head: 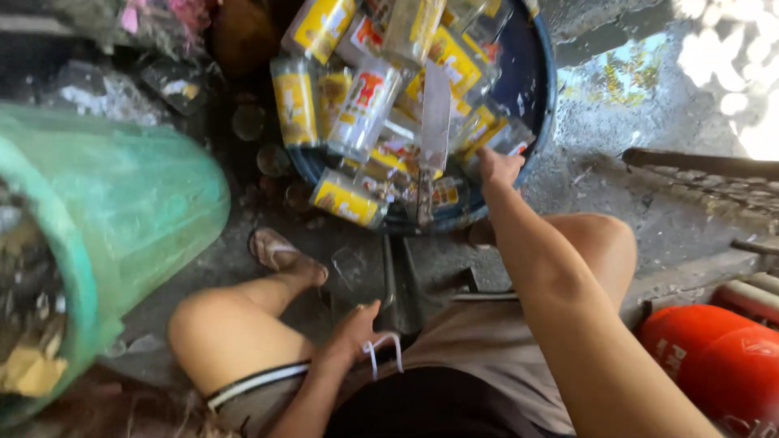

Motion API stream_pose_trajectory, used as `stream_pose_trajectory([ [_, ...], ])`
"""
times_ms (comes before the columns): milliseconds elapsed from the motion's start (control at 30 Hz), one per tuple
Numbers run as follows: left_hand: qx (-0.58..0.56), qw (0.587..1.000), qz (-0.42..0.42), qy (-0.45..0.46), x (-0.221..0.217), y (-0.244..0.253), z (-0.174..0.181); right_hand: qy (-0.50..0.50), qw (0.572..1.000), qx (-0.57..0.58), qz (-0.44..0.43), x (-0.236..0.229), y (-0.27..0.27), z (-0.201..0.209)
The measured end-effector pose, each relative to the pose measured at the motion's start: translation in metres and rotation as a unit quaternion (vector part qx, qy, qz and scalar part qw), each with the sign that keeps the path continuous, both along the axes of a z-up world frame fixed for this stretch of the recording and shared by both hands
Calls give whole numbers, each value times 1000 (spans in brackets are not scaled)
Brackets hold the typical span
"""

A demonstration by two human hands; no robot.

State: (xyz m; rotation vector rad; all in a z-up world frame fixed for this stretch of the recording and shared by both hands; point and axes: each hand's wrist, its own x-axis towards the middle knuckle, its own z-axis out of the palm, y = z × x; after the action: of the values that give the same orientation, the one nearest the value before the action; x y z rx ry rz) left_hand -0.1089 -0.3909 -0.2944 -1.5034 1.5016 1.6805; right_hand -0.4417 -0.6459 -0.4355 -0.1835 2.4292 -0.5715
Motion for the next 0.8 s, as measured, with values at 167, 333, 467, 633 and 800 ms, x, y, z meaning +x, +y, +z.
stream_pose_trajectory([
  [167,-51,998,24,-26,1,-4,32,-72,995,13,-74,-4,-11,-22],
  [333,-58,997,32,-44,-2,-5,43,31,993,-57,94,-18,5,-47],
  [467,-27,997,18,-71,-6,-14,37,-374,776,-351,-367,-21,-19,-59],
  [633,-22,997,-10,-67,3,-16,35,36,996,-65,53,-4,4,-31],
  [800,-60,997,-44,-15,12,-10,3,-92,993,-45,63,-6,8,4],
])
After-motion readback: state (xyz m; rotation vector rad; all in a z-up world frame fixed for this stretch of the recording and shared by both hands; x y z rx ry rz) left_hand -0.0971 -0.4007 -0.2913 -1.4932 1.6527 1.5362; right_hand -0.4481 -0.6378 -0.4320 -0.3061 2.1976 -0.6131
